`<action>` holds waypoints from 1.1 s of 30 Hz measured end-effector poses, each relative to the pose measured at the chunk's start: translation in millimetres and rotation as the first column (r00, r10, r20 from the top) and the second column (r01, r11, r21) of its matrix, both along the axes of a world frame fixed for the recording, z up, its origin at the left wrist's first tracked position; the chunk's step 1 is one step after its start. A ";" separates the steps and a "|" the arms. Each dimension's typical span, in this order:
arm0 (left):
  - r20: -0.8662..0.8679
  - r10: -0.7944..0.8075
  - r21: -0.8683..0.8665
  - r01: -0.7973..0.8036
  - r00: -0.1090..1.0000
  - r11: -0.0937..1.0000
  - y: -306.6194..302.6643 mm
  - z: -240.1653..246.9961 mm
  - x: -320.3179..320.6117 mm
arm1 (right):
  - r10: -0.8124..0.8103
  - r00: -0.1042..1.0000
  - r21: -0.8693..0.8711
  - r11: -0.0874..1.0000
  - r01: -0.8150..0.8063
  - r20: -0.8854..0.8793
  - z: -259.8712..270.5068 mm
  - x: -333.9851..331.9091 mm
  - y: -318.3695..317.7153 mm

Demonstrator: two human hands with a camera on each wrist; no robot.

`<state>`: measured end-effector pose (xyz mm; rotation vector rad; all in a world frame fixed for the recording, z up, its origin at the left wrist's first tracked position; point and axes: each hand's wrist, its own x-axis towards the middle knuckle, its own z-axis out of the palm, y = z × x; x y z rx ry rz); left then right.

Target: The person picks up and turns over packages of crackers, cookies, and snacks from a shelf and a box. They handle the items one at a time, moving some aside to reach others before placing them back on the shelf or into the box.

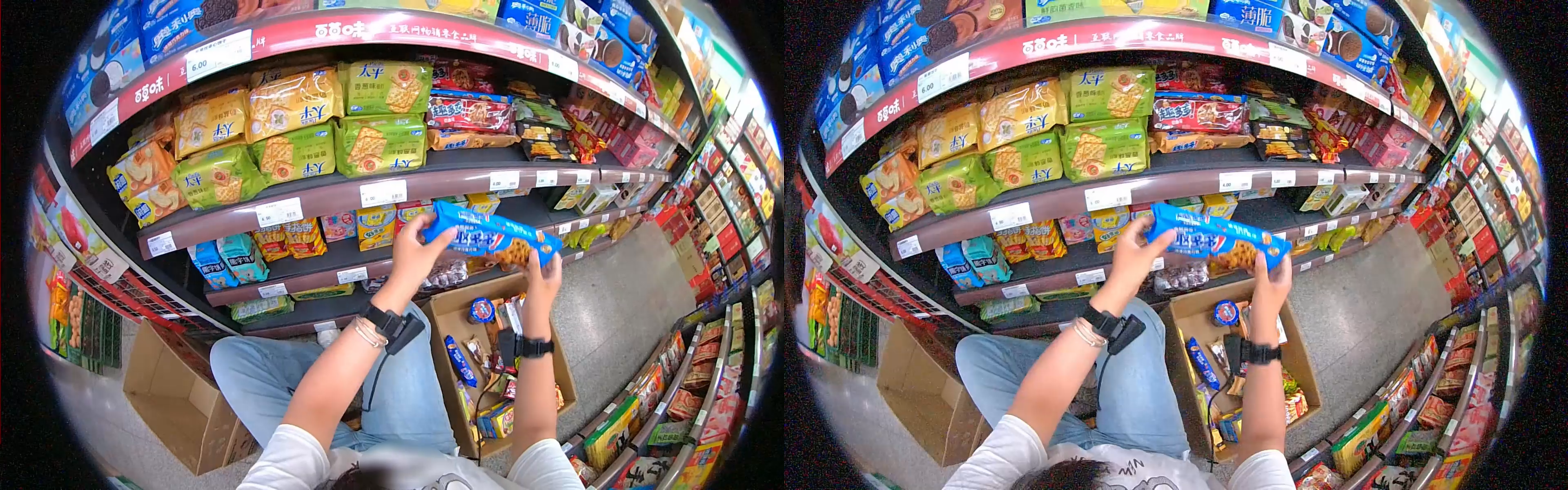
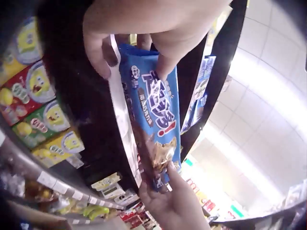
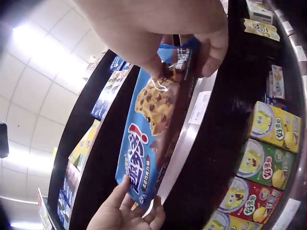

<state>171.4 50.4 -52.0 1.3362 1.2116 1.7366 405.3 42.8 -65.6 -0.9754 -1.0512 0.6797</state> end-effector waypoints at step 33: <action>-0.446 0.454 0.319 -0.337 0.772 0.886 79.0 60.2 31.1 | -0.221 0.869 0.253 0.961 0.116 0.443 64.2 -27.2 187.7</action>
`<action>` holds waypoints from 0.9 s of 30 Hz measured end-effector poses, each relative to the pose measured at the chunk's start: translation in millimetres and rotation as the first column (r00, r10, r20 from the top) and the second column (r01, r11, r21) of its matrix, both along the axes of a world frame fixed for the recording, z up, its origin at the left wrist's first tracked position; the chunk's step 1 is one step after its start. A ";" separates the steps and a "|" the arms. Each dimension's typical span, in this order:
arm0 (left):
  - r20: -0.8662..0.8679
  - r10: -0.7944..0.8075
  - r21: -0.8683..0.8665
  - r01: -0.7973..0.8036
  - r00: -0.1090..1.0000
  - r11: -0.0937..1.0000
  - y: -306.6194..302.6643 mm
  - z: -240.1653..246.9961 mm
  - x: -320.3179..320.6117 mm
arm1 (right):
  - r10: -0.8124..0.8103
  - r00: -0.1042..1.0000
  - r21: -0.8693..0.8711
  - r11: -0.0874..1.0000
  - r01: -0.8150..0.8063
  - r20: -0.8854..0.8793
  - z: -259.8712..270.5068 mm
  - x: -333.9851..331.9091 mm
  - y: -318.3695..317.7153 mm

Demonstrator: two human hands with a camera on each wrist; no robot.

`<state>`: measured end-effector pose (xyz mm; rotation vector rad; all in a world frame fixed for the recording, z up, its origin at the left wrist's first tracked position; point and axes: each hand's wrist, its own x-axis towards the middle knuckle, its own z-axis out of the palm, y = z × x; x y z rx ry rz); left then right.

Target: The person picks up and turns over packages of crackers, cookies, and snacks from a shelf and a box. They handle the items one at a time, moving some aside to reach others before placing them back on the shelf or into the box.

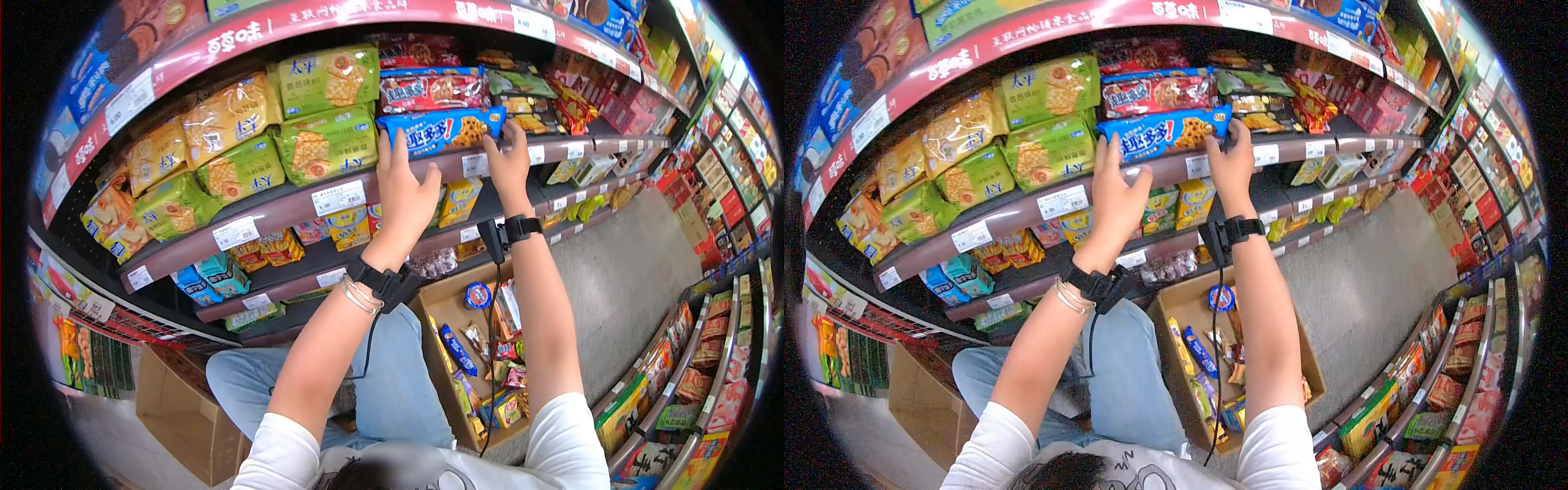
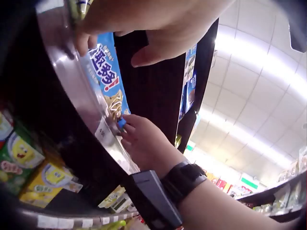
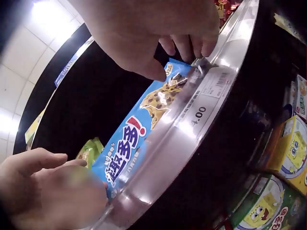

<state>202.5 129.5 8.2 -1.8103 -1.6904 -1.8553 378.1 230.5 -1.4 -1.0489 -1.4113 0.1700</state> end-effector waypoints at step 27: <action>0.395 -0.231 -0.813 0.455 0.889 0.362 -98.8 -338.3 125.7 | -0.250 0.921 -0.945 0.060 0.323 0.299 -472.4 100.5 -289.9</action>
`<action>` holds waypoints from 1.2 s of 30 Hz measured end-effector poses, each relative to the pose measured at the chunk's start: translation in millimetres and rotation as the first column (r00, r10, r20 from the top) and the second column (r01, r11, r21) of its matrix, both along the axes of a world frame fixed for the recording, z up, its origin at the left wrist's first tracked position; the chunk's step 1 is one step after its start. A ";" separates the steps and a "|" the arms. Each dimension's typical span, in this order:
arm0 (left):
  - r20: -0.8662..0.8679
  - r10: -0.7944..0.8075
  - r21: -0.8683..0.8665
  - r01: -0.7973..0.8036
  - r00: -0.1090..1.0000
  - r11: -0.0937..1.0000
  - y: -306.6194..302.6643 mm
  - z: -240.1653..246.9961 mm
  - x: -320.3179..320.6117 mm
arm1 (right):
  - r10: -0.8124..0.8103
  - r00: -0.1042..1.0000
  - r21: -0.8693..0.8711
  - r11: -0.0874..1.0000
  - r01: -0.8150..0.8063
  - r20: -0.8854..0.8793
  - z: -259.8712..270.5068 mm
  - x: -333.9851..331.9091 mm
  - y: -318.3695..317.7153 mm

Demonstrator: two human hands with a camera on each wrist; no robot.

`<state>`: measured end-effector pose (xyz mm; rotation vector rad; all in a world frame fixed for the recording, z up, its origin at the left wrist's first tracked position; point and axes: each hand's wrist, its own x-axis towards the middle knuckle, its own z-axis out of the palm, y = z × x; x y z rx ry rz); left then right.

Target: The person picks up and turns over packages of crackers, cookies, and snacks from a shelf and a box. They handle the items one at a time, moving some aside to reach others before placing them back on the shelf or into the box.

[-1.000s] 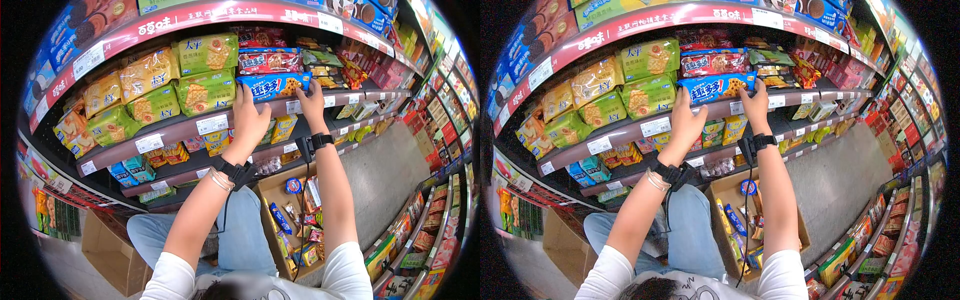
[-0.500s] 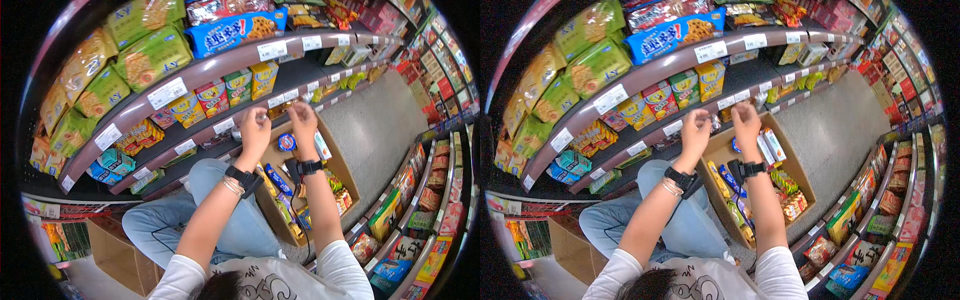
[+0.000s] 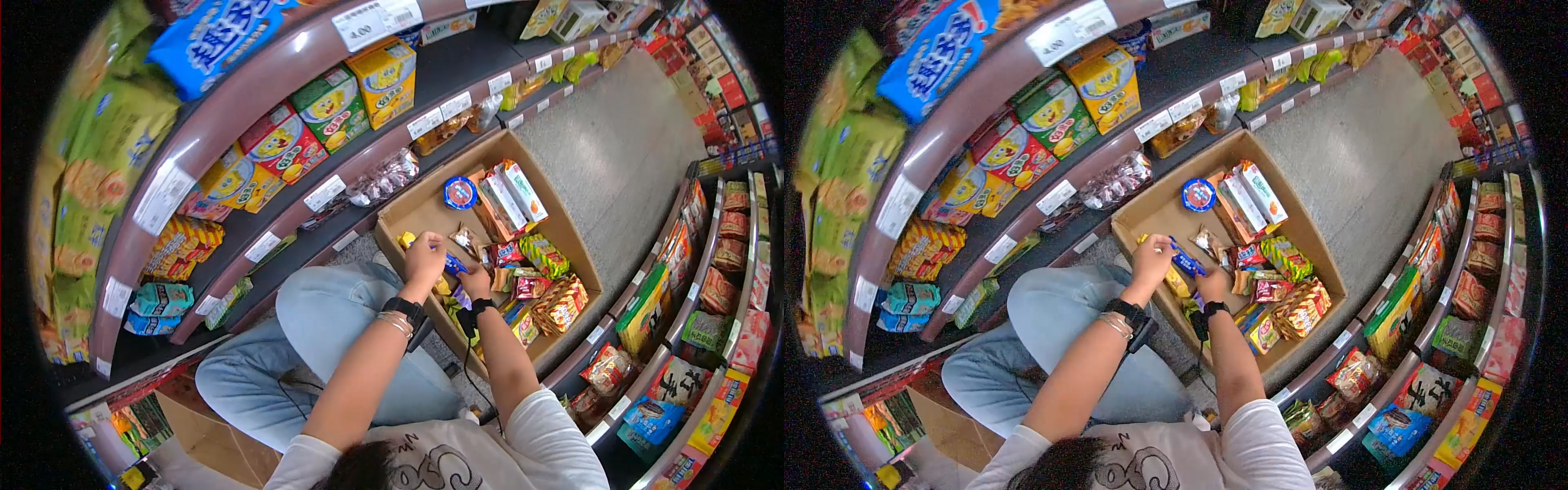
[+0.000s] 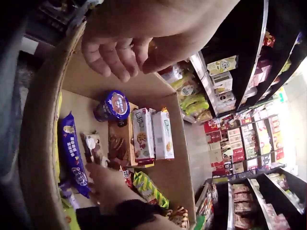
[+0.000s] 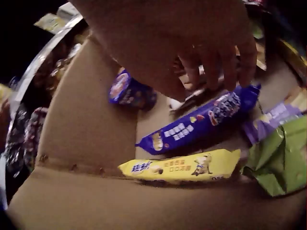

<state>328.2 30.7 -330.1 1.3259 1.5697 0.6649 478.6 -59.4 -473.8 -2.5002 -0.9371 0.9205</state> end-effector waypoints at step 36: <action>-0.048 -0.156 -0.092 0.151 0.987 0.984 -0.3 -0.9 41.5 | -0.455 0.329 -0.201 0.787 0.583 -0.827 52.0 52.2 -36.8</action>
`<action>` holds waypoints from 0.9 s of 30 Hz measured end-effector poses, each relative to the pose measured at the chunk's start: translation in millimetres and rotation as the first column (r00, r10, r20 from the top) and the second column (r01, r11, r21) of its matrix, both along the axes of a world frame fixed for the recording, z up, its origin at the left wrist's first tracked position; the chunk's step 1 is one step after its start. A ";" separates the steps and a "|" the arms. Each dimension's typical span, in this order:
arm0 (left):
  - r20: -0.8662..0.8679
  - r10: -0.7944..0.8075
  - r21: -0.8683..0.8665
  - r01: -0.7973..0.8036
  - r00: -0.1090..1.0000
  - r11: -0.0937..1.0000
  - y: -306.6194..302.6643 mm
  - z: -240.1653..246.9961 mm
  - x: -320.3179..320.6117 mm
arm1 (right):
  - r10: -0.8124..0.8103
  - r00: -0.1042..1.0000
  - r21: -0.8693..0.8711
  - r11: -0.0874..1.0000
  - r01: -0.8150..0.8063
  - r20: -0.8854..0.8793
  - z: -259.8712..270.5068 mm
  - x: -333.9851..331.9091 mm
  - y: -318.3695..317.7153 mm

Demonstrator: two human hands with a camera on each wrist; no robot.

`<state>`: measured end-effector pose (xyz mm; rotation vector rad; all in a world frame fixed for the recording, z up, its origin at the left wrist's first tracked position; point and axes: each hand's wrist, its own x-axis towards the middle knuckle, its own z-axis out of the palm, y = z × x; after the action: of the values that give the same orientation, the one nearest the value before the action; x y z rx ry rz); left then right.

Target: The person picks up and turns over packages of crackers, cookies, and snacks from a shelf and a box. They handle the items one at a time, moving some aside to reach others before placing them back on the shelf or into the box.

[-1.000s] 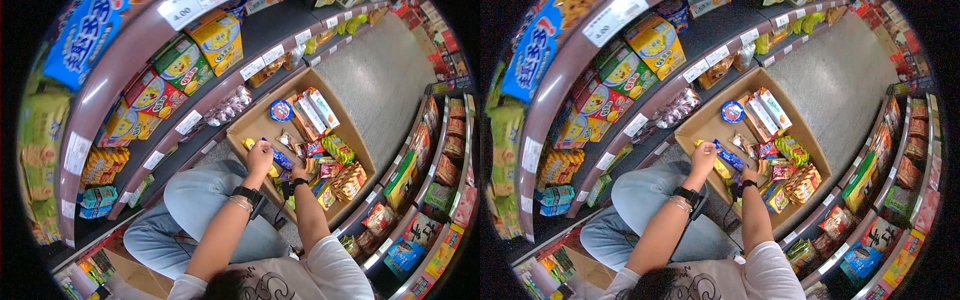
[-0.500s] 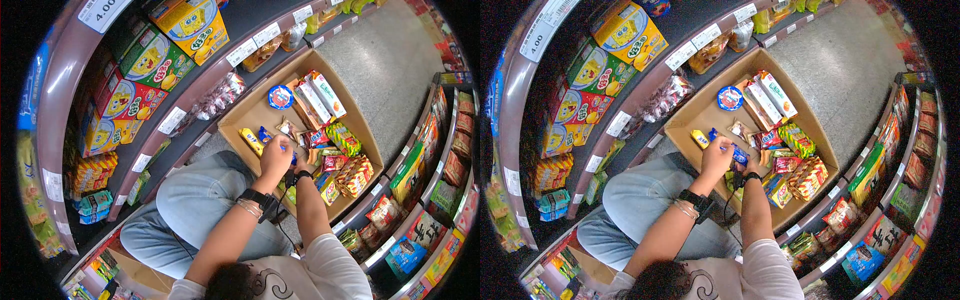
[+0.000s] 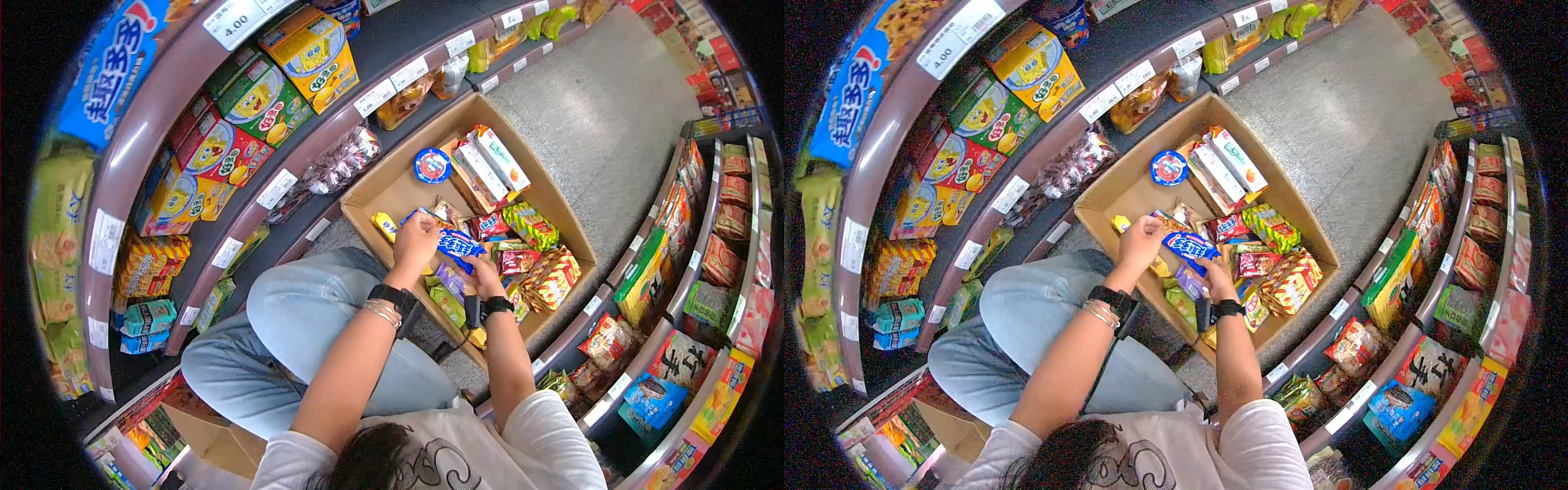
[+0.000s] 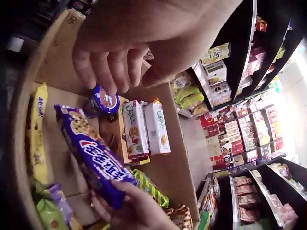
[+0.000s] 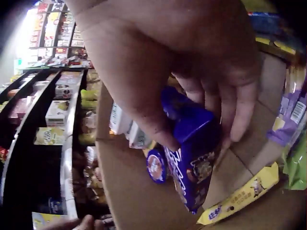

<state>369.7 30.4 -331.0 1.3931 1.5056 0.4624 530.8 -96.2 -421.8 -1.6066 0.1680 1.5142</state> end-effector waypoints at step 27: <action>0.605 0.100 -0.290 0.101 0.790 0.952 -19.0 72.5 -93.5 | -0.117 0.980 0.608 0.794 -0.004 0.159 171.2 -11.4 -17.9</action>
<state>276.2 11.4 -258.5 0.8686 0.9795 0.5846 519.4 -114.2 -250.6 -1.1900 -0.3499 1.1868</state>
